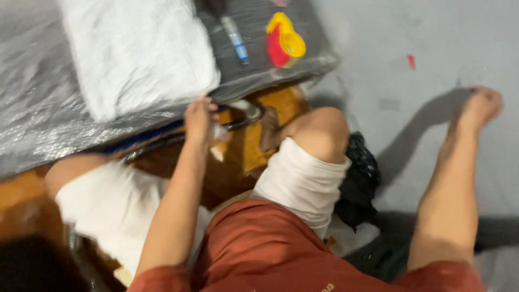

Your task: Compressing a cushion insert using a vacuum hose and sealing the plastic bag with tape.

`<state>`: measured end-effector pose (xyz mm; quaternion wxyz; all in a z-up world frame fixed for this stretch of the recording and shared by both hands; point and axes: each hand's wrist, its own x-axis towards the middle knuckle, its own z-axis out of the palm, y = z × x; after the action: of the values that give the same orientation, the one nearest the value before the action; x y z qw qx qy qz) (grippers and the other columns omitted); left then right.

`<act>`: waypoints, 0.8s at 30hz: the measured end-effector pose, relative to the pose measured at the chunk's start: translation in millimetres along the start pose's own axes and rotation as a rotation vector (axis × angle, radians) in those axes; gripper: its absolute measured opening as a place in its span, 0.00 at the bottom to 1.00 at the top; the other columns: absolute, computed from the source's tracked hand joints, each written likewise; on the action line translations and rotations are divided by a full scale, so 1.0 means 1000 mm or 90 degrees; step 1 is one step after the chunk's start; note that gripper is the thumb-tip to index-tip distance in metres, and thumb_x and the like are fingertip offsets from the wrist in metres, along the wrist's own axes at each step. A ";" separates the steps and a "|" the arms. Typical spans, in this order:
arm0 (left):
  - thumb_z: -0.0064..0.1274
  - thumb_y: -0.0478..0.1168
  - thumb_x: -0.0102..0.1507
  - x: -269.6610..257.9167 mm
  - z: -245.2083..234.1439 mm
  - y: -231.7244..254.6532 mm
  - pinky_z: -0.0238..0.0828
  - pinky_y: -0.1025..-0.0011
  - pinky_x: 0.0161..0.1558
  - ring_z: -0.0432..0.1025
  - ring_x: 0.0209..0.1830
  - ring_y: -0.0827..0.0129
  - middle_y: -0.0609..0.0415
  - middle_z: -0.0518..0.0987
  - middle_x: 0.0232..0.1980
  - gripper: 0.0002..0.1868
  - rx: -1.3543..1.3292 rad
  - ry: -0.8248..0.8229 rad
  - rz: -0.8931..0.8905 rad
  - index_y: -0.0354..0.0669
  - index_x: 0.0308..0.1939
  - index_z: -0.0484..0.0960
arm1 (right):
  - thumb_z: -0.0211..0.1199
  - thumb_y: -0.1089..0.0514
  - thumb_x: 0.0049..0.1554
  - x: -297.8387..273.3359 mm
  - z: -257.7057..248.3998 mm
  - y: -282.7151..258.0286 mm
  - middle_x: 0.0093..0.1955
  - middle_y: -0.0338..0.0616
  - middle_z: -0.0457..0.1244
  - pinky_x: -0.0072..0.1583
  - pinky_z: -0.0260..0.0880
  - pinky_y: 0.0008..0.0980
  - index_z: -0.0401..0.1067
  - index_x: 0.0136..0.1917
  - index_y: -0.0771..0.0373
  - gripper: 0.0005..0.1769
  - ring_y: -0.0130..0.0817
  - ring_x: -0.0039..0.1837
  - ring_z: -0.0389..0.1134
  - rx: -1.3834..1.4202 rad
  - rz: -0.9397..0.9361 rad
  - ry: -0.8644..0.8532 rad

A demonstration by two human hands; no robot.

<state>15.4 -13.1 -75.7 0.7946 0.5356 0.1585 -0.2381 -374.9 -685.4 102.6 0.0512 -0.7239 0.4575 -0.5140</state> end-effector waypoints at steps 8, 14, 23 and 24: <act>0.41 0.51 0.71 -0.010 0.004 -0.032 0.63 0.74 0.18 0.65 0.16 0.74 0.58 0.71 0.23 0.18 0.018 0.057 0.114 0.46 0.40 0.82 | 0.57 0.48 0.70 -0.233 -0.029 -0.307 0.37 0.34 0.56 0.41 0.55 0.28 0.73 0.50 0.52 0.10 0.24 0.38 0.55 0.197 0.081 -0.480; 0.40 0.54 0.72 -0.018 0.006 -0.030 0.70 0.73 0.16 0.68 0.16 0.73 0.59 0.70 0.25 0.21 0.037 0.075 0.062 0.45 0.41 0.82 | 0.63 0.52 0.61 -0.376 0.043 -0.396 0.47 0.44 0.70 0.55 0.70 0.41 0.79 0.51 0.54 0.08 0.41 0.53 0.71 0.235 -0.119 -0.817; 0.24 0.73 0.67 -0.052 -0.002 0.006 0.56 0.78 0.18 0.57 0.16 0.78 0.64 0.60 0.24 0.37 -0.127 -0.049 -0.034 0.46 0.42 0.76 | 0.63 0.53 0.64 -0.424 0.074 -0.468 0.27 0.32 0.64 0.41 0.62 0.20 0.78 0.42 0.55 0.09 0.17 0.36 0.61 0.365 -0.055 -0.973; 0.18 0.81 0.64 -0.057 -0.003 0.014 0.54 0.78 0.19 0.56 0.16 0.78 0.64 0.58 0.24 0.47 -0.135 -0.076 -0.034 0.44 0.44 0.75 | 0.63 0.53 0.63 -0.423 0.076 -0.469 0.28 0.33 0.64 0.42 0.63 0.22 0.77 0.42 0.55 0.09 0.18 0.37 0.61 0.347 -0.075 -0.986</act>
<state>-24.9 6.0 -36.8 0.8484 0.4287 0.1490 -0.2724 -51.1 -143.0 27.4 0.4993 -0.8583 0.1131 0.0362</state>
